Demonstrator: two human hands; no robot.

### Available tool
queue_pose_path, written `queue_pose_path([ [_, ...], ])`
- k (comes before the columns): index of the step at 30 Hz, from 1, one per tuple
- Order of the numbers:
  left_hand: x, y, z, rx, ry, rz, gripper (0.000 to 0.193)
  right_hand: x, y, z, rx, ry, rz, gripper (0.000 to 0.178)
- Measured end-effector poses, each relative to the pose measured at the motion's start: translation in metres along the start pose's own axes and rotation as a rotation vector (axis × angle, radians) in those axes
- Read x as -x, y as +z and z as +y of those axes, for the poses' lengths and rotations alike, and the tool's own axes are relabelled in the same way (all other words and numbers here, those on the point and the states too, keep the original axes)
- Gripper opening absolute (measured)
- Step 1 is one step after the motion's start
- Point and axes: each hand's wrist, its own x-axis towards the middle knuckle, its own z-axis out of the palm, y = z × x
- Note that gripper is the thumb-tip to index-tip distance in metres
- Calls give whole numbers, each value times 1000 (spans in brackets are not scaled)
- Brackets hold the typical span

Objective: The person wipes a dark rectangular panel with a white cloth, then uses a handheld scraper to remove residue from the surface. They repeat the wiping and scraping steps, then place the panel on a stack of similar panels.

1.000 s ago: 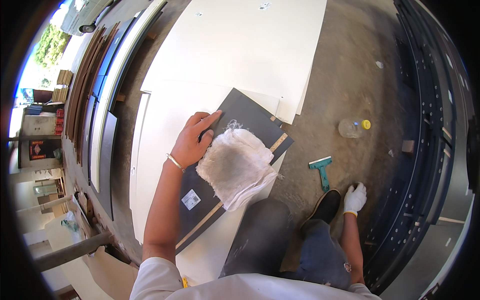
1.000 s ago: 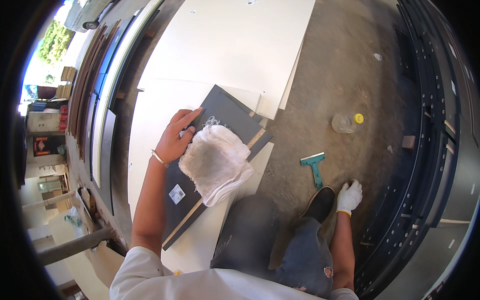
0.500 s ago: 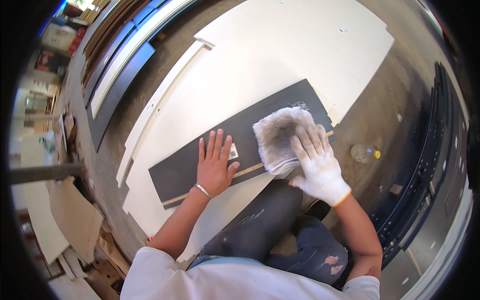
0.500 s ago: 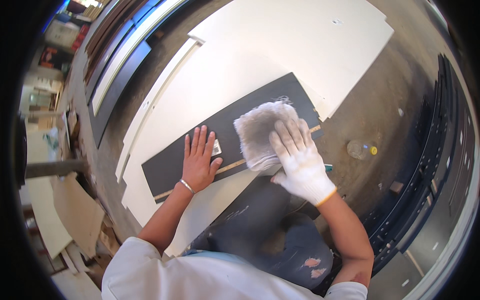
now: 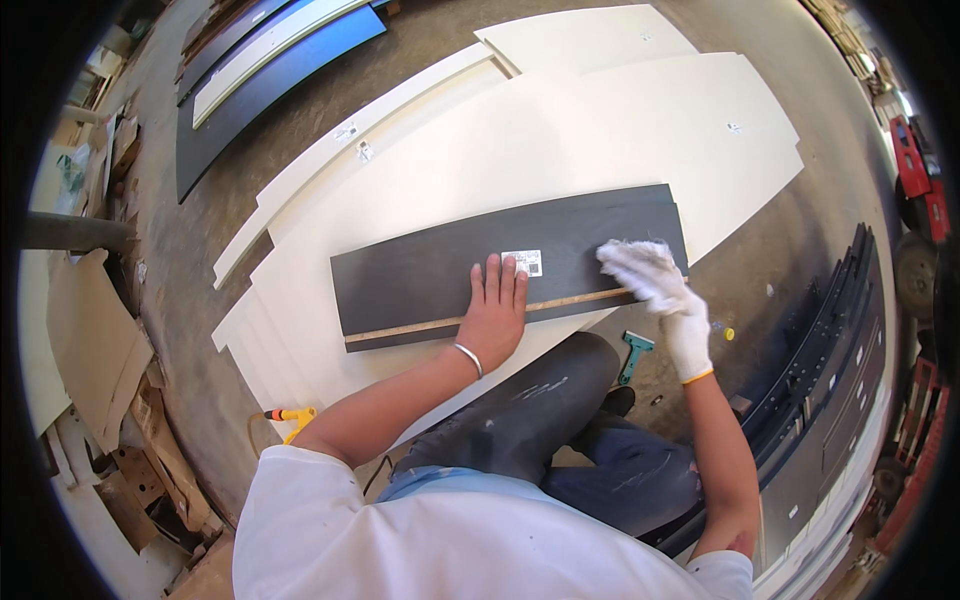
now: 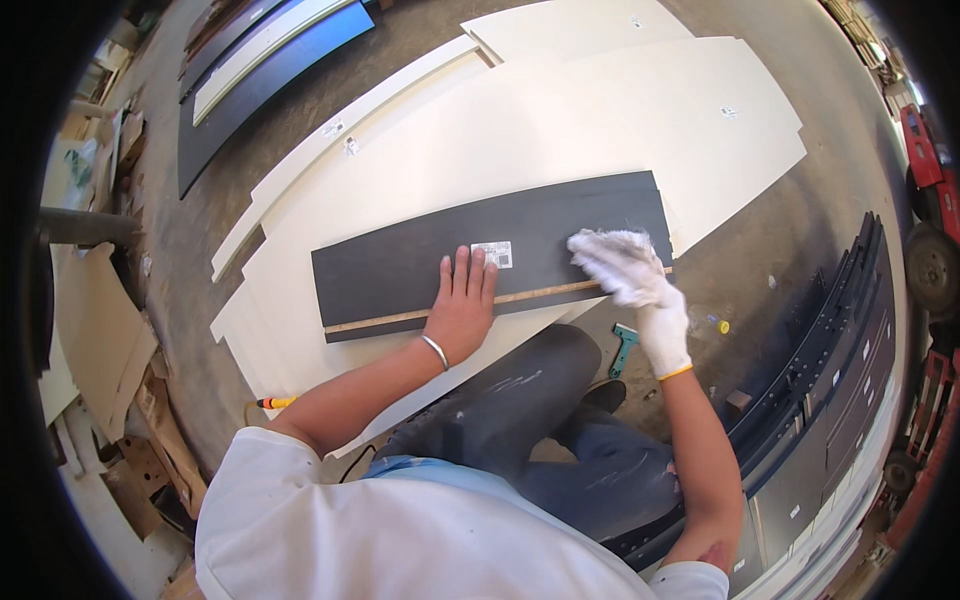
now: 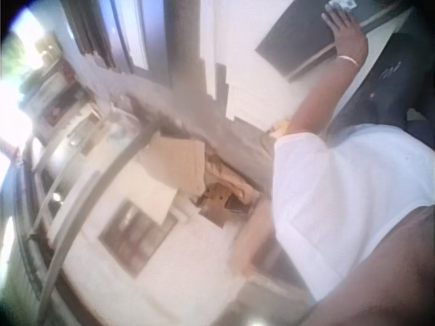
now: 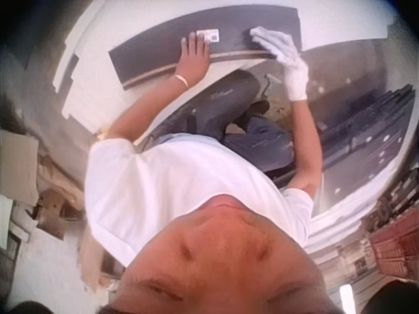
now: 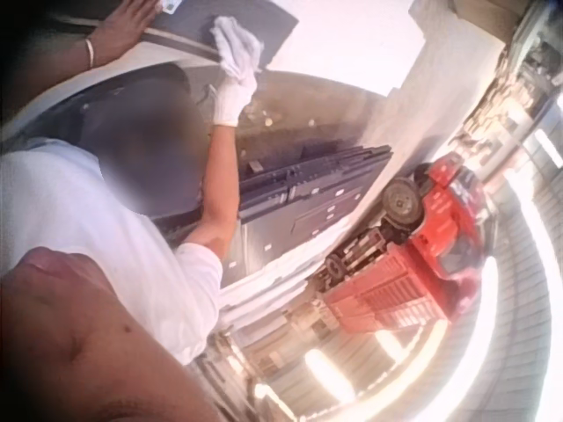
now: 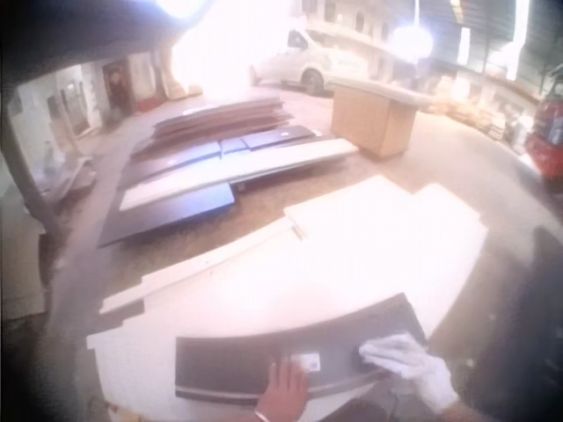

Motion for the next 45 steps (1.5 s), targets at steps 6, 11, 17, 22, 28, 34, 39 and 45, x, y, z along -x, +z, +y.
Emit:
queue_pose_path([
  [6,2,-53,1,-72,130,-40,53,48,-93,-55,-953,32,609,34],
  [11,-53,-126,-63,354,-47,-259,35,111,-138,-71,-1349,-212,409,60],
  [17,-143,-91,-116,472,-286,-93,35,121,-118,-31,-1218,-140,646,52],
  [22,-141,-29,-120,423,-207,-38,34,96,-76,-33,-1108,-55,779,39],
  [28,-101,1,-96,337,-186,29,63,71,-76,19,-1186,-33,586,43],
  [34,-60,9,-76,152,-244,163,69,13,37,-27,344,120,447,46],
  [39,-58,-2,-89,309,-201,80,68,-11,179,-53,814,-367,-188,49],
  [45,-62,-3,-82,234,-171,104,67,-74,54,2,523,-133,358,31],
])
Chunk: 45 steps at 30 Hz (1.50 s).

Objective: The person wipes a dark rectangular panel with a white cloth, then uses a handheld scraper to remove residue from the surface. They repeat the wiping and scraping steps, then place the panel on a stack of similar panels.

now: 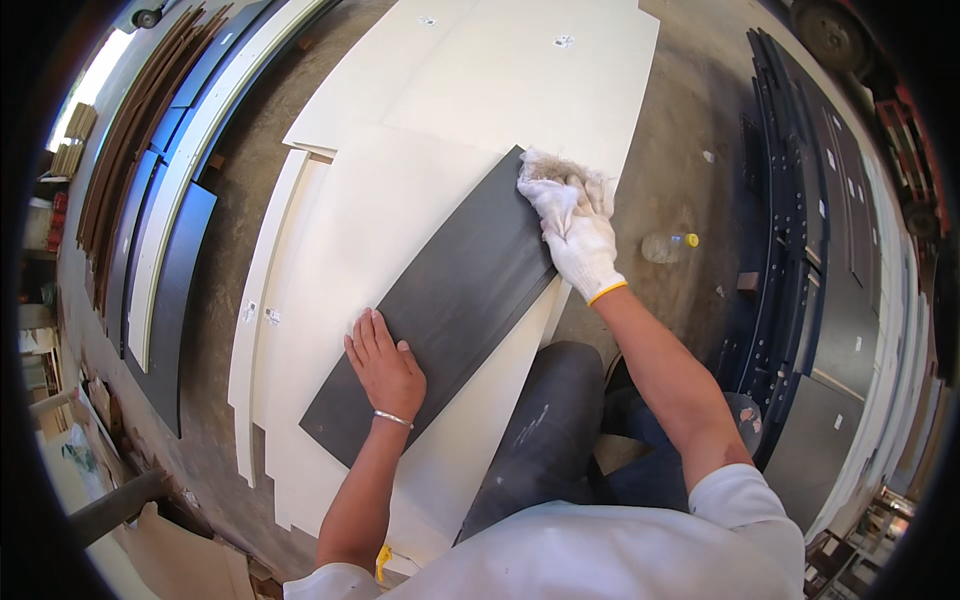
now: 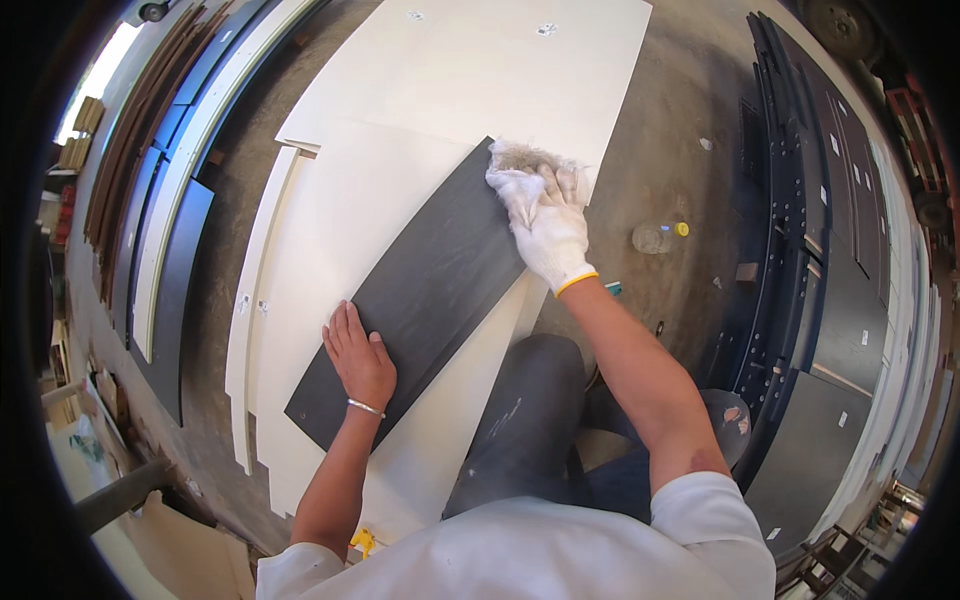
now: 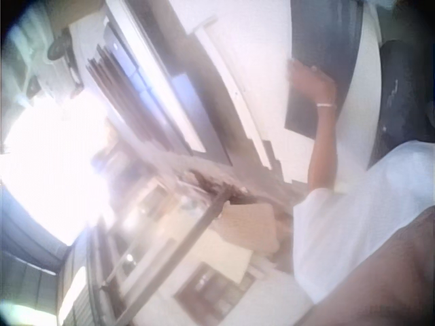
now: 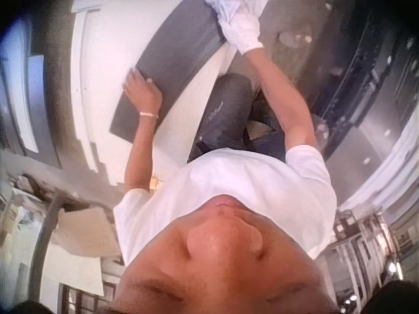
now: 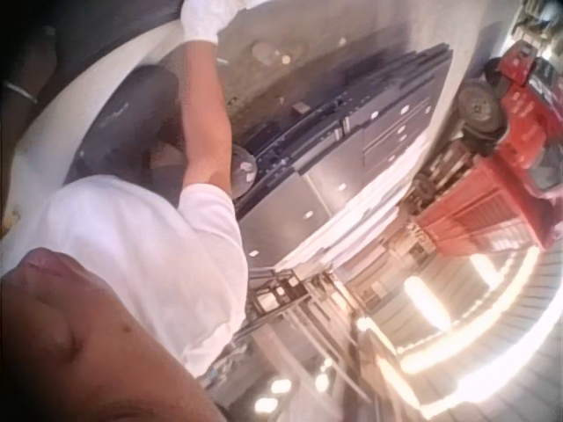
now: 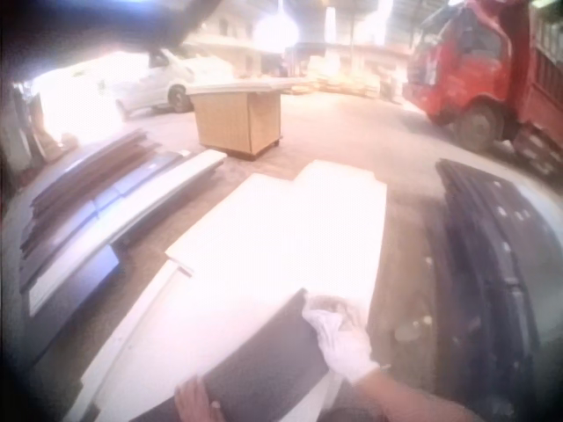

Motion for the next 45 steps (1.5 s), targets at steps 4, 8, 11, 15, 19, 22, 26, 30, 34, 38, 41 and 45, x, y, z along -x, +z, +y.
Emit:
queue_pose_path([
  [4,-1,-3,3,-14,-29,-46,67,20,28,-41,-82,-178,-50,50],
  [8,-1,-5,3,-32,15,-52,69,-12,18,5,411,45,-38,47],
  [11,-2,-5,4,-46,3,-66,70,-35,15,-17,699,116,169,42],
  [15,-2,-6,7,-48,-4,-57,70,-21,60,-37,374,-307,-85,42],
  [19,-2,-6,10,-60,-20,-64,69,-81,48,-16,554,-12,290,38],
  [22,-1,-6,10,-54,-30,-63,70,-59,75,-43,323,-258,2,29],
  [26,-2,-6,11,-51,-18,-42,70,-92,53,-13,508,-144,135,32],
  [30,-2,-6,12,-60,-47,-54,70,-87,67,-9,320,19,48,19],
  [34,-2,-8,13,-49,-42,-59,70,-99,57,22,484,18,177,39],
  [38,-3,-8,14,-60,-48,-50,70,-88,58,37,659,30,-21,49],
  [41,-1,-8,13,-63,-40,-57,70,-102,52,69,533,100,105,49],
  [45,-2,-5,12,-60,-19,-25,71,-128,15,111,199,188,32,50],
])
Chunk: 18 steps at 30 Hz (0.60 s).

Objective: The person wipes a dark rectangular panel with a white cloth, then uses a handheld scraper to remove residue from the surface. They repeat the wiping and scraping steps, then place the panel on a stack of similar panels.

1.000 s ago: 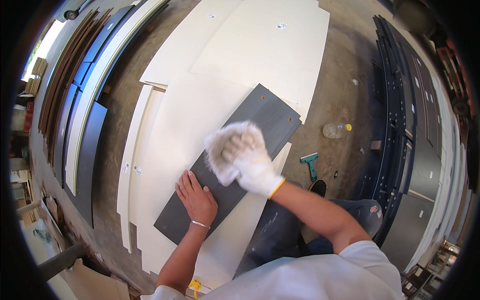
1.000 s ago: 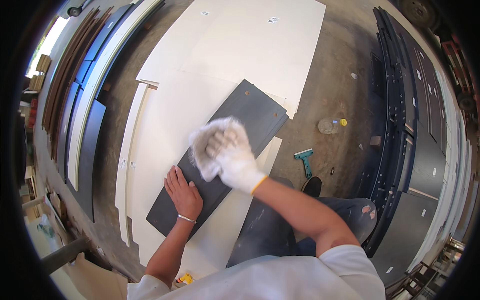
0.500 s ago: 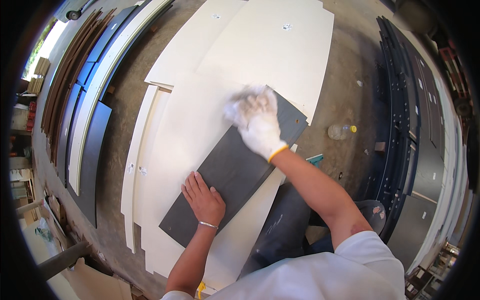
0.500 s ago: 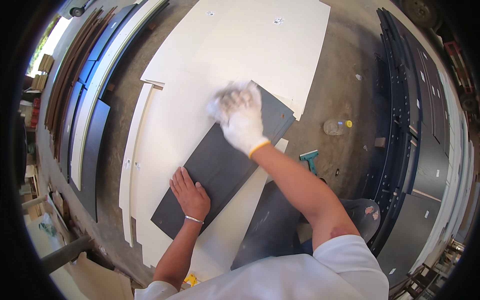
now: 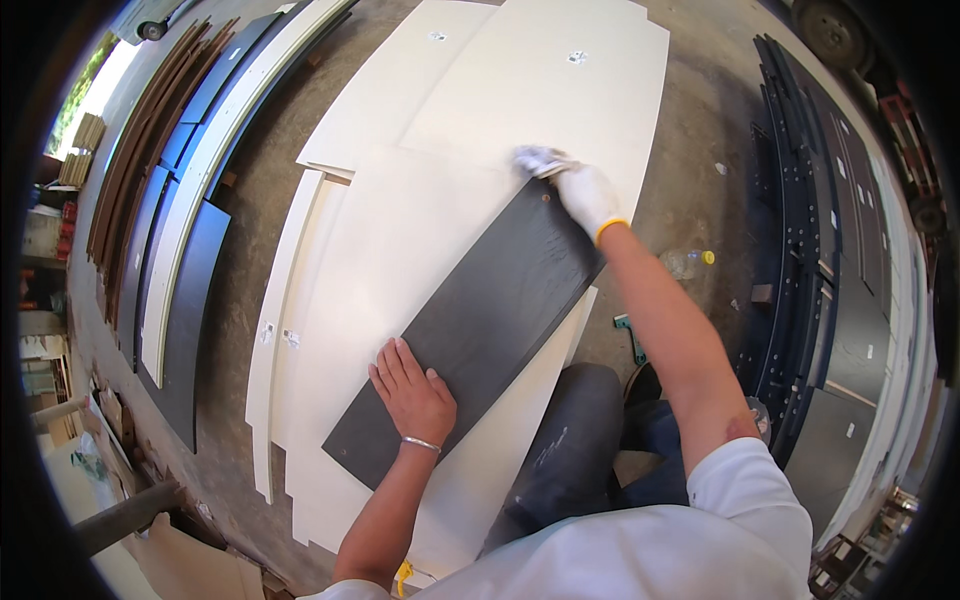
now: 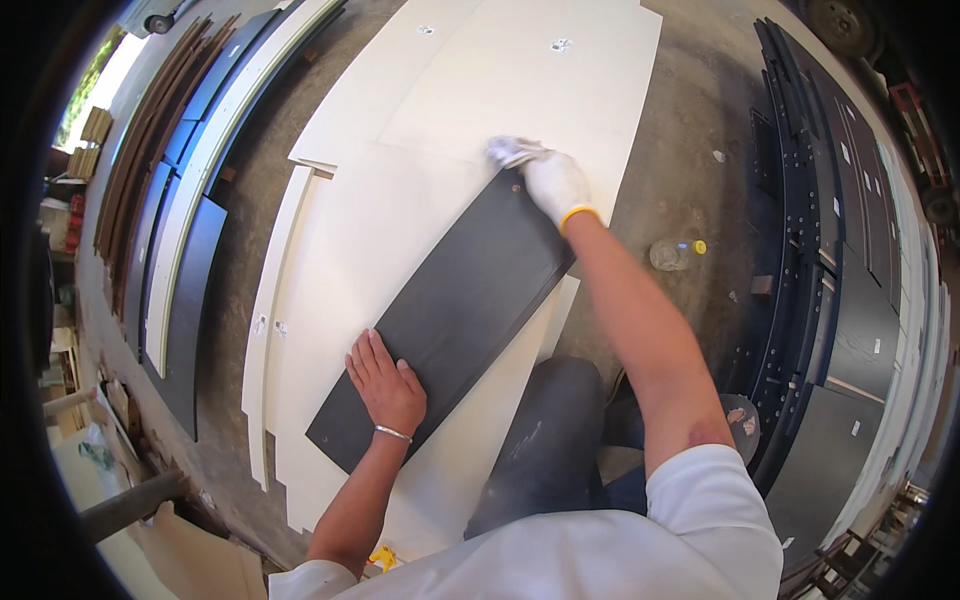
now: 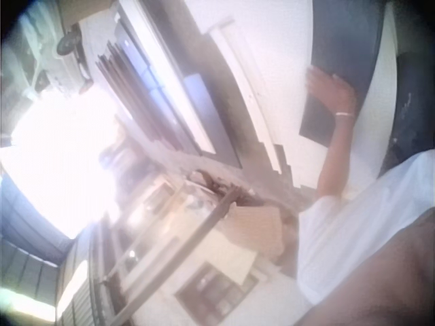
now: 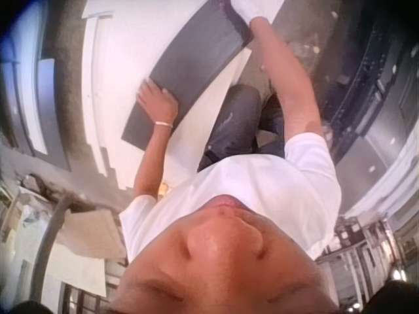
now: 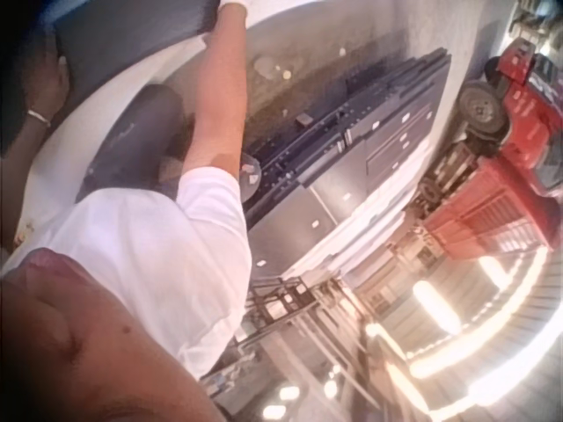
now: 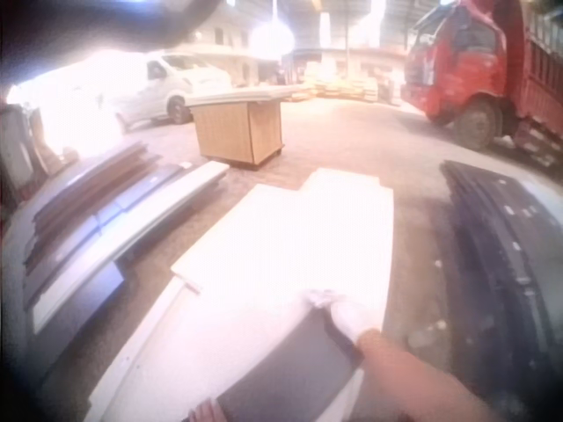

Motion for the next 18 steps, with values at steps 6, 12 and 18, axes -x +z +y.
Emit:
queue_pose_path([
  [6,-1,-1,2,1,-17,-17,72,95,-78,-27,-356,368,325,50],
  [12,-3,-5,2,1,-35,-94,75,122,-26,-75,427,139,-17,51],
  [18,1,1,-1,-19,-20,-65,76,116,9,-94,269,-130,-109,47],
])
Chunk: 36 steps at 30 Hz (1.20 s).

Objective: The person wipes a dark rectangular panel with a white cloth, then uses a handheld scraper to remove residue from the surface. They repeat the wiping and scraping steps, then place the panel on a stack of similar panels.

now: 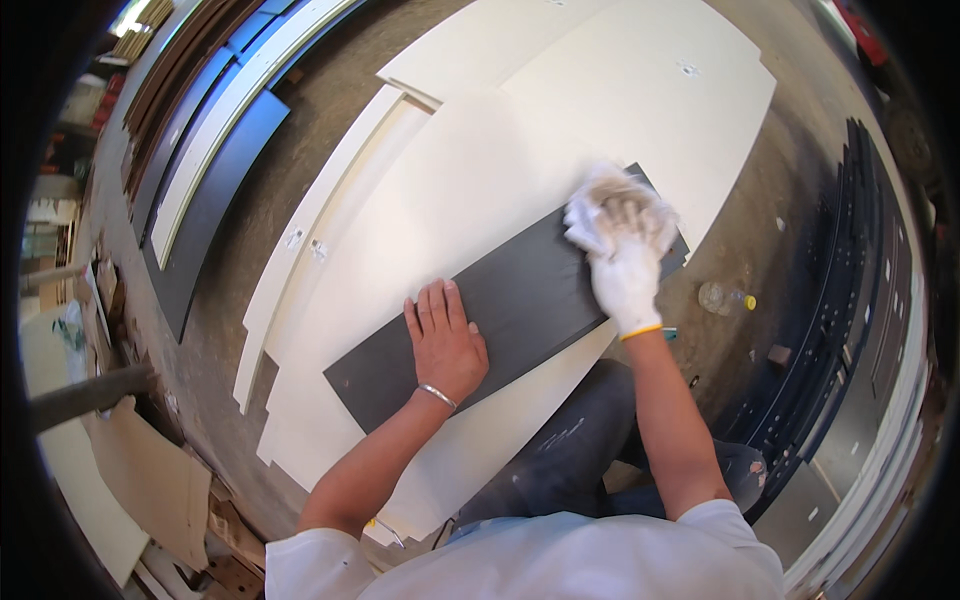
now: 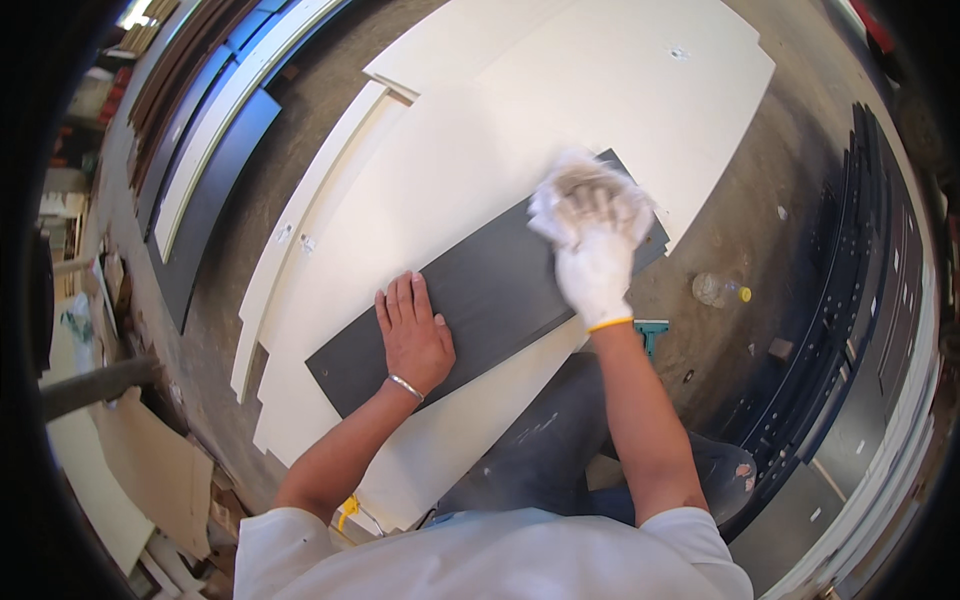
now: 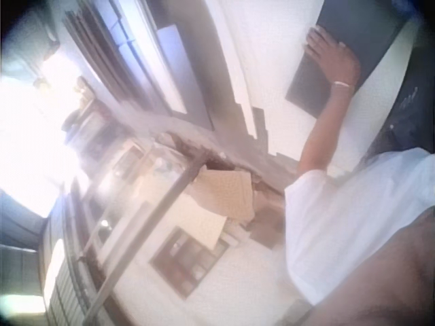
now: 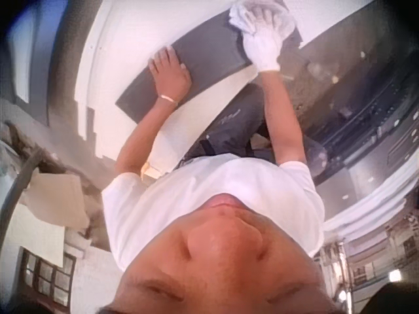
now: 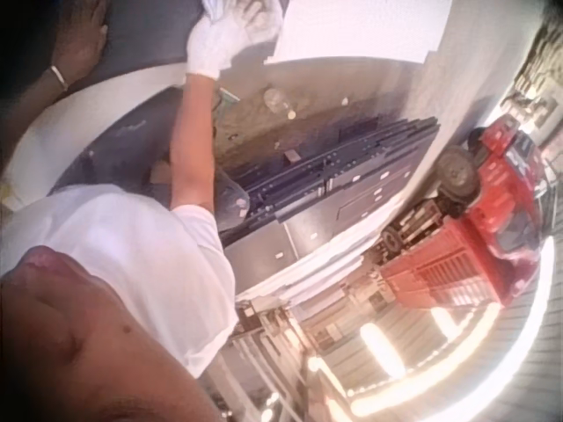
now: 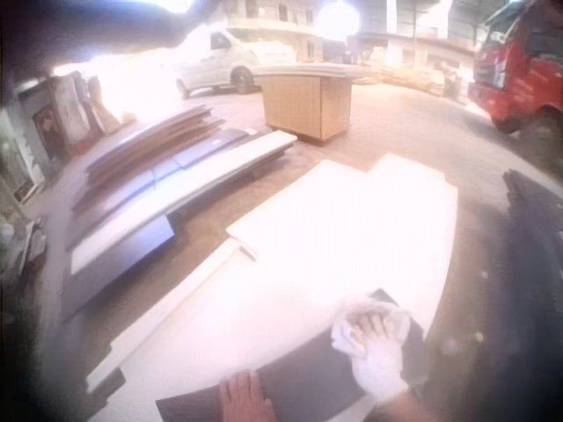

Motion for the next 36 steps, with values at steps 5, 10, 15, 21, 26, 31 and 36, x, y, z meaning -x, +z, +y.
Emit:
queue_pose_path([
  [5,6,-2,-4,80,64,81,72,-3,-24,-69,-65,-390,-392,41],
  [10,88,-15,2,284,181,-121,67,-28,-14,-2,8,-13,-64,50],
  [15,113,11,-9,156,258,-74,53,44,79,-110,-42,-820,-89,50],
  [21,109,31,-12,80,296,-47,60,115,80,-360,-215,-1212,-443,39],
  [26,116,40,-9,88,187,60,56,93,41,-317,-285,-1148,-684,41],
  [31,114,49,-6,-104,221,94,63,106,81,-309,-362,-1088,-405,40],
  [36,110,49,-6,253,260,134,71,142,54,-312,-402,-1430,-906,40],
])
